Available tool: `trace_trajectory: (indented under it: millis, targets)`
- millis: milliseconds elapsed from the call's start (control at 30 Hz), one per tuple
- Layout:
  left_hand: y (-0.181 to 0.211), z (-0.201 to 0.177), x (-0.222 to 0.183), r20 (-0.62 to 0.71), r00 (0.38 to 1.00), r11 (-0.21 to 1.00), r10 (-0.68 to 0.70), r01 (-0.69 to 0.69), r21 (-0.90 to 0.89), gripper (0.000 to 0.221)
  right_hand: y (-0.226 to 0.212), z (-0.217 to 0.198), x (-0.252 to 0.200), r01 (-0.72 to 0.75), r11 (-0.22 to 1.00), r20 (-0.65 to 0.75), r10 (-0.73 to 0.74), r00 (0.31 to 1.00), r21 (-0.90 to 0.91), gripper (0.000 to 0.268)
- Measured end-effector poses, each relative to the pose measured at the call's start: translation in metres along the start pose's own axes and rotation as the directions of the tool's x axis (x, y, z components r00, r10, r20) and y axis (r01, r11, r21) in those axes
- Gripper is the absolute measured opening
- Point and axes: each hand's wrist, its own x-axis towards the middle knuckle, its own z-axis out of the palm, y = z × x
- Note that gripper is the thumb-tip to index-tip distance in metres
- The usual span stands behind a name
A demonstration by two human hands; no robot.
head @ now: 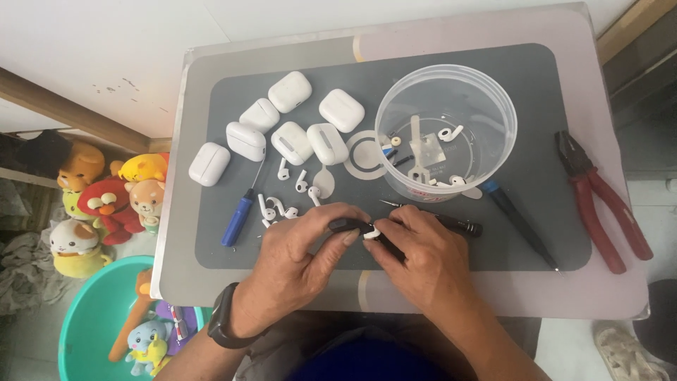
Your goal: Repairing and inspecting wireless earbuds using a variety of precision hand tools on a workbench.
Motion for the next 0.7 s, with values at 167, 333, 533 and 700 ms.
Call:
trace_trajectory:
  millis: [167,333,533,700]
  targets:
    - [0.000,0.000,0.000,0.022,1.000,1.000,0.007,-0.007,-0.002,0.020,0.000,0.000,0.000,0.006,1.000,0.004,-0.006,1.000,0.022,0.018]
    - [-0.001,0.002,-0.002,0.049,0.999,1.000,-0.017,0.017,-0.004,0.020,0.000,-0.003,0.001,0.035,0.999,0.004,-0.035,0.999,0.022,0.017]
    - [0.000,0.011,-0.011,0.033,0.993,0.993,0.111,-0.112,0.035,0.023,0.000,-0.003,0.000,0.038,0.999,0.004,-0.038,0.999,0.036,0.014]
    - [0.002,0.009,-0.012,-0.050,0.994,0.994,0.094,-0.090,0.067,0.019,0.001,-0.003,0.001,0.067,0.998,-0.021,-0.067,0.998,0.009,0.017]
